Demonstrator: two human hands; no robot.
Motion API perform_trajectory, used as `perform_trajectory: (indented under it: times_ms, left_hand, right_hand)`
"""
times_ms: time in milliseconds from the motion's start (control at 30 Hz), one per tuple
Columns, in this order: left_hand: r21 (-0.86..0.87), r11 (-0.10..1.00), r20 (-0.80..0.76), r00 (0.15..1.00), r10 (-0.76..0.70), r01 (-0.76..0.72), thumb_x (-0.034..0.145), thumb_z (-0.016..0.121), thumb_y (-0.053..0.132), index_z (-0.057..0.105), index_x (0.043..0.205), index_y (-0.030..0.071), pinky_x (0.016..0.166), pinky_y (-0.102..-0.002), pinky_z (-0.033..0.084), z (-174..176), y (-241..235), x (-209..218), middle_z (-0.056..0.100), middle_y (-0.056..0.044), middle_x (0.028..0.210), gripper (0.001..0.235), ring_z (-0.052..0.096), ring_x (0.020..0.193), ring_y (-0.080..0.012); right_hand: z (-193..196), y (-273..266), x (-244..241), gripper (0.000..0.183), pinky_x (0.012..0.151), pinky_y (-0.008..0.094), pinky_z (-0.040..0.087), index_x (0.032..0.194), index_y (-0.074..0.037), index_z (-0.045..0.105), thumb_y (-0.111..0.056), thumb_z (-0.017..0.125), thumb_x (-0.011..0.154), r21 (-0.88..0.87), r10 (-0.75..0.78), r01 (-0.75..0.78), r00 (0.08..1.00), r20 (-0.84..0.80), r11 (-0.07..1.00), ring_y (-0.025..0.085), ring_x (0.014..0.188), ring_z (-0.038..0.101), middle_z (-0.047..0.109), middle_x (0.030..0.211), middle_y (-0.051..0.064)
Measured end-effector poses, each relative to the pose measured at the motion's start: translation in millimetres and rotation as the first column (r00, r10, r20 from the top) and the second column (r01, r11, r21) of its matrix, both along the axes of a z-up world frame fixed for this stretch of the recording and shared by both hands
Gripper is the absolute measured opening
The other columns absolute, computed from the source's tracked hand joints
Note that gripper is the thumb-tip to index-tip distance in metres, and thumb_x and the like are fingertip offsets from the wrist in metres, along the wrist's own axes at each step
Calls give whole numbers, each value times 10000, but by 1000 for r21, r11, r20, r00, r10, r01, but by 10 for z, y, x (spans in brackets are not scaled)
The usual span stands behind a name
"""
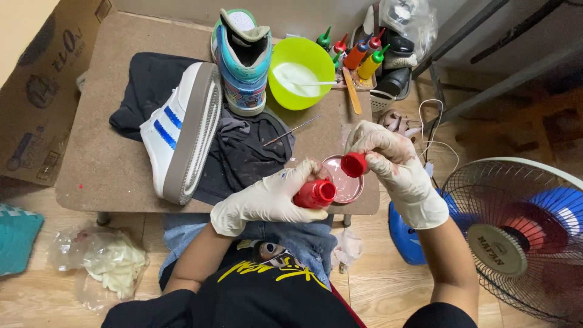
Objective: The person mixes a pink substance in a small container using a wooden stick. They then pick up a red squeeze bottle, open it, and squeeze red liquid into the container to mix with the pink substance.
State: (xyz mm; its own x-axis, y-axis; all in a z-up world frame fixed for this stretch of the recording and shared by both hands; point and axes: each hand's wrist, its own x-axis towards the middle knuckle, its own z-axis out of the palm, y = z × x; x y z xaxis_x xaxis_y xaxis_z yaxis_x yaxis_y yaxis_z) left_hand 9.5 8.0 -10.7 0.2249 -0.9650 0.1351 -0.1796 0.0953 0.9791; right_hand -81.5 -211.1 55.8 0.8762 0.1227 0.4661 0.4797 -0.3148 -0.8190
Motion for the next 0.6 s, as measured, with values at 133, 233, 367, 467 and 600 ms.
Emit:
perform_trajectory:
  times_ms: [133,233,367,467,600]
  left_hand:
    - [-42,999,-40,999,-33,32,819,828,257,475,1204,120,981,-421,511,-69,53,56,703,-131,1071,540,689,1072,-271]
    - [-48,998,-27,998,-50,48,826,808,240,466,1234,112,977,-437,513,-82,49,64,693,-143,1080,548,694,1097,-311]
    - [-61,997,-33,998,-45,43,834,805,222,460,1288,117,987,-435,511,-230,37,104,685,-140,1138,579,690,1134,-330]
    - [-83,997,-54,998,-13,8,831,806,219,452,1294,114,1065,-472,457,-301,45,125,647,-145,1206,592,631,1223,-322]
    - [-105,994,-129,992,3,-17,835,778,119,451,1259,88,1108,-458,422,-177,85,113,625,-142,1222,536,590,1225,-270]
  right_hand:
    - [-188,1,23,321,727,343,474,839,8,649,-273,637,994,181,3,-9,999,34,984,245,728,562,543,748,107]
    - [-233,18,26,312,716,336,459,820,31,637,-243,654,969,268,0,-9,999,33,963,244,707,540,534,746,124]
    - [-338,6,2,322,705,360,450,803,57,609,-235,686,916,370,-22,17,1000,11,929,263,704,532,529,743,150]
    - [-340,-8,3,323,704,359,442,814,57,597,-240,696,895,407,-34,33,999,-4,913,265,714,526,512,751,150]
    - [-283,6,24,336,596,303,411,770,41,566,-249,674,899,419,-63,49,998,20,907,238,666,491,485,682,130]
